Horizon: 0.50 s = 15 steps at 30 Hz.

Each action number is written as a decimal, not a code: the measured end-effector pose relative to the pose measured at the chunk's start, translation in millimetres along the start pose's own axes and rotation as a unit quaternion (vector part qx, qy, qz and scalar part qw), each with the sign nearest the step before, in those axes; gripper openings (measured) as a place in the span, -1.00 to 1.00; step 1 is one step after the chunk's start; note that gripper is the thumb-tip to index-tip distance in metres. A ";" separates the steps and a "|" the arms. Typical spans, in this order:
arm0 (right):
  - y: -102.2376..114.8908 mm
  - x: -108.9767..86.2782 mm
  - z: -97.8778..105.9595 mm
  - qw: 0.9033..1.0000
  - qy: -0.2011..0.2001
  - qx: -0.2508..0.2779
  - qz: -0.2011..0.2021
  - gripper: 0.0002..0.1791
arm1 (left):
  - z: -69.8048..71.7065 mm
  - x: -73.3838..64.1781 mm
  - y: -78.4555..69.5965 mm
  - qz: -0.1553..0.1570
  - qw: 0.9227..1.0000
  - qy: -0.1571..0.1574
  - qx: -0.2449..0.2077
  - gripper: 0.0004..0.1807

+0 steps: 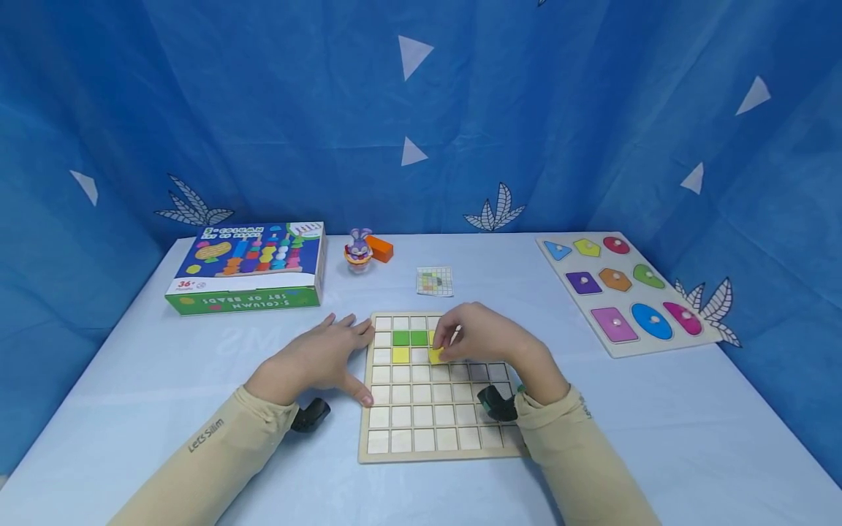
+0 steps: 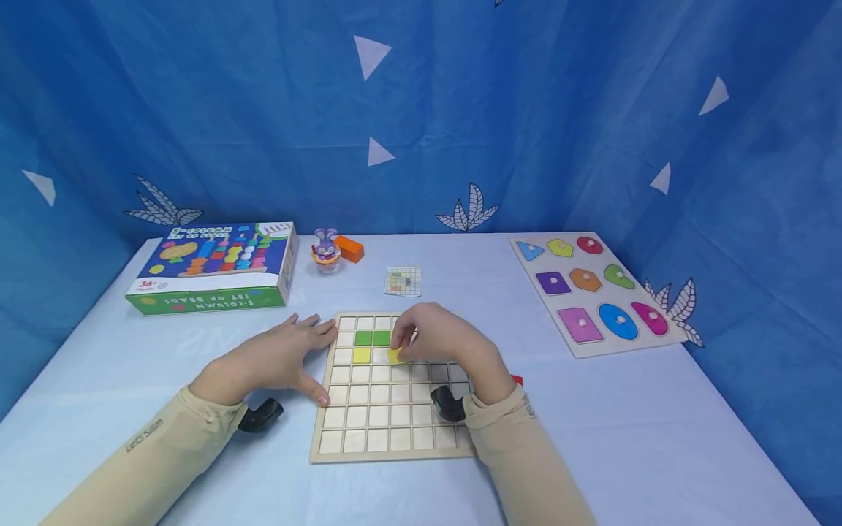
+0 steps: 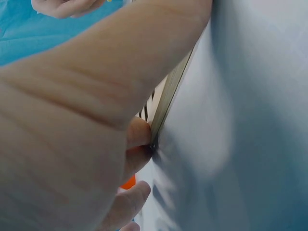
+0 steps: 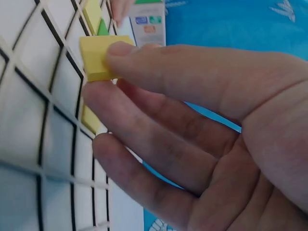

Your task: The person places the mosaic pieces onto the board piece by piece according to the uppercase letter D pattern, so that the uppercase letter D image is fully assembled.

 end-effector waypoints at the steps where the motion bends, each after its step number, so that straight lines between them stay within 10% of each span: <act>1: 2.2 1.2 -2.5 1.000 0.001 -0.001 0.002 -0.87 | -0.1 0.1 0.1 0.000 1.000 0.000 0.000 0.37; 15: 31.6 17.3 -36.8 0.999 -0.006 -0.007 0.049 -0.85 | -1.5 -0.2 4.1 0.000 1.000 -0.004 0.001 0.38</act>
Point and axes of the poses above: each hand's wrist, its own x-axis towards the middle knuckle, its own z-axis out of the back of the hand, y = z × x, the point moved 9 cm from there along x, towards the middle knuckle, and after that the axes turned 5 degrees about -y, right-handed, at the moved point
